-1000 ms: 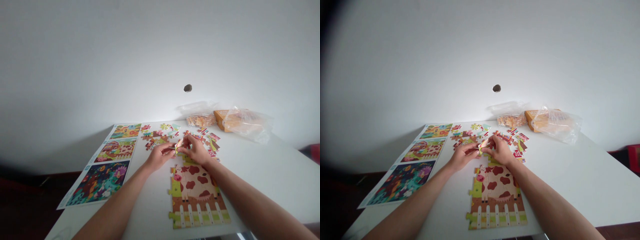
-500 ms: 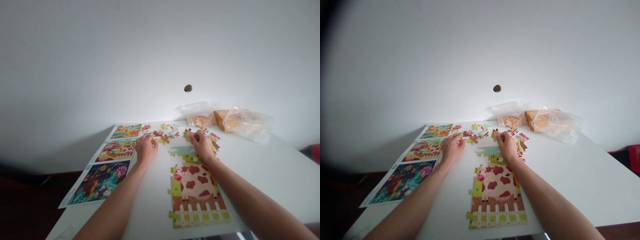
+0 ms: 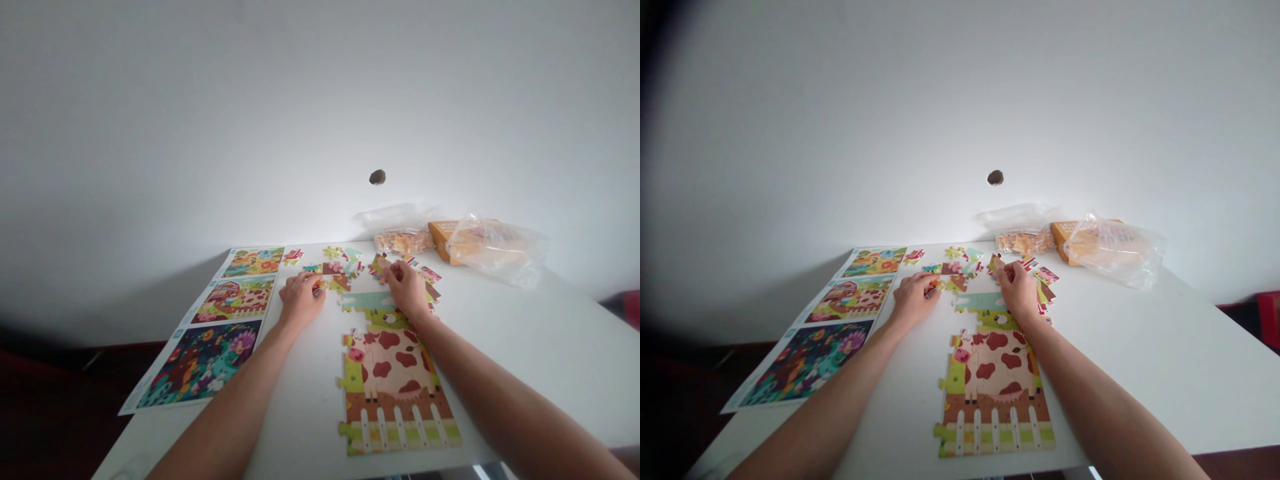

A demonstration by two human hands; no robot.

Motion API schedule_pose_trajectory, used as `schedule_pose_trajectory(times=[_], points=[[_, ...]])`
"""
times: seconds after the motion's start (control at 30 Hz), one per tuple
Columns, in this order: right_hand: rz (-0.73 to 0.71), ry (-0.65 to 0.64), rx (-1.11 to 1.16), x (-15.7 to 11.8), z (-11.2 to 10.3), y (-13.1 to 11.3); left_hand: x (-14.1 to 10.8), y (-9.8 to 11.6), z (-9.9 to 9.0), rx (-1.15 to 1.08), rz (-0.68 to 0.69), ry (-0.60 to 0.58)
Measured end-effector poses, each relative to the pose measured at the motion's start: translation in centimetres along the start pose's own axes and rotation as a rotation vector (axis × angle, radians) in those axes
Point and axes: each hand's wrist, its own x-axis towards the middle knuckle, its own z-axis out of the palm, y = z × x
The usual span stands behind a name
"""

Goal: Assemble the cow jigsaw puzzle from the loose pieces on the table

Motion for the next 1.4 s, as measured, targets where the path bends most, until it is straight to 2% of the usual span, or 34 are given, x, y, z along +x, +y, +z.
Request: schedule_pose_trajectory(times=[0.1,0.2,0.37,0.43,0.63,0.83,1.07,1.2,1.27,1.4], points=[[-0.063,0.050,-0.053,0.0,-0.2,-0.2,-0.1,0.2,0.0,-0.047,0.047,0.008],[-0.089,0.008,-0.123,0.0,-0.2,-0.2,-0.2,0.3,0.0,-0.087,0.113,-0.006],[-0.054,0.051,-0.102,0.1,-0.2,-0.1,-0.5,0.5,-0.3,-0.116,0.327,-0.123],[-0.019,0.057,-0.079,0.2,-0.3,-0.2,-0.6,0.7,-0.4,-0.112,0.358,-0.154],[0.048,0.046,-0.117,0.4,-0.5,-0.2,-0.4,0.1,0.3,-0.109,0.264,-0.101],[0.108,-0.005,-0.121,0.5,-0.5,-0.1,0.2,-1.3,1.3,-0.146,0.293,-0.023],[-0.003,0.001,-0.152,0.2,-0.1,0.2,0.5,-1.3,0.8,-0.148,0.316,0.024],[-0.075,-0.051,-0.187,0.1,0.1,0.1,0.0,-0.4,0.7,-0.117,0.403,-0.061],[-0.085,-0.081,-0.193,0.0,0.1,0.1,-0.2,-0.1,0.7,-0.090,0.376,-0.093],[-0.094,-0.115,-0.224,-0.1,0.2,0.0,-0.4,0.2,0.6,-0.047,0.235,-0.069]])
